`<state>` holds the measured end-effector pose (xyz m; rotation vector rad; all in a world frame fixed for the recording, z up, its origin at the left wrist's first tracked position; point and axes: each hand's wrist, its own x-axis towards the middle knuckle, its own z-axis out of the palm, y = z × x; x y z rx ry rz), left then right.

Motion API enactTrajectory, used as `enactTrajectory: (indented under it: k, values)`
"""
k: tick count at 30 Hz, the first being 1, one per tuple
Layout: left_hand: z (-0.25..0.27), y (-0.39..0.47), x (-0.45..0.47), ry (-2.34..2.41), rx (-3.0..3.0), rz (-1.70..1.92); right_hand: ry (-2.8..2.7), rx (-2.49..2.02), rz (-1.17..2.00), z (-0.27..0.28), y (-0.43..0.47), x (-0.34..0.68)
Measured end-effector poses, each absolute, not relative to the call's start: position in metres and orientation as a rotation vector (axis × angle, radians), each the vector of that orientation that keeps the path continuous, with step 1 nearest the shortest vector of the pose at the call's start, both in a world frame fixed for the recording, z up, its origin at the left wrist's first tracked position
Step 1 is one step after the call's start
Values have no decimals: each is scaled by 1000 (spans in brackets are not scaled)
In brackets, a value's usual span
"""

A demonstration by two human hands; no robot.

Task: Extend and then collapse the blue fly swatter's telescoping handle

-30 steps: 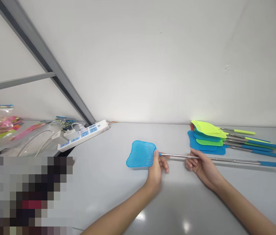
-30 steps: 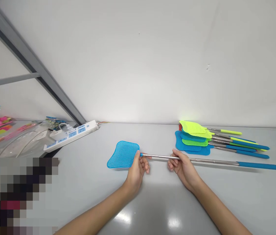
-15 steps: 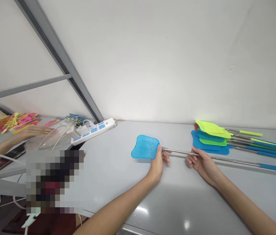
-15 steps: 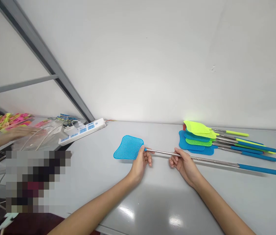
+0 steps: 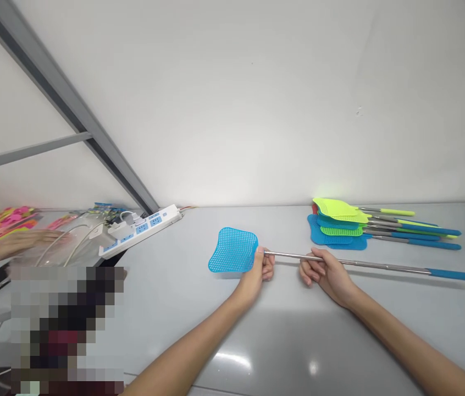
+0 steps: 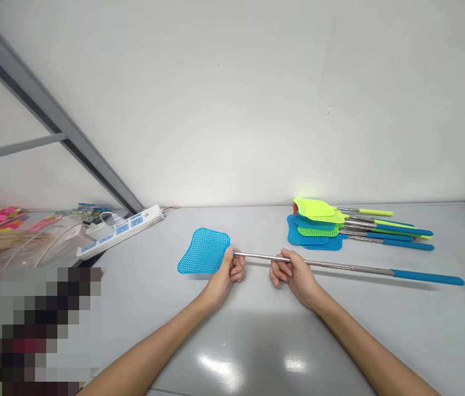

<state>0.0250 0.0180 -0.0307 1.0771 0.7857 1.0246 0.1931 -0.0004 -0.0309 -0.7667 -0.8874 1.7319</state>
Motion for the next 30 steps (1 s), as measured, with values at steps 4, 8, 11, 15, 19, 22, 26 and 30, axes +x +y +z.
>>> enactTrajectory:
  k: [4,8,11,15,19,22,26,30]
  values:
    - [-29,12,29,773,1080,1023,-892,-782,1726,-29,-3,193]
    - [-28,5,33,773,1104,974,-918,-809,1725,-28,-5,191]
    - [-28,2,35,741,1096,958,-930,-819,1723,-29,-6,189]
    - [-27,1,36,744,1071,965,-938,-809,1708,-29,-7,187]
    - [-25,-2,36,731,1109,898,-975,-815,1692,-27,-10,183]
    - [-25,-5,36,728,1109,863,-996,-834,1685,-27,-11,180]
    - [-26,-7,37,745,1109,844,-1011,-845,1670,-27,-12,179]
    - [-23,-8,38,758,1141,866,-1002,-837,1698,-26,-11,181]
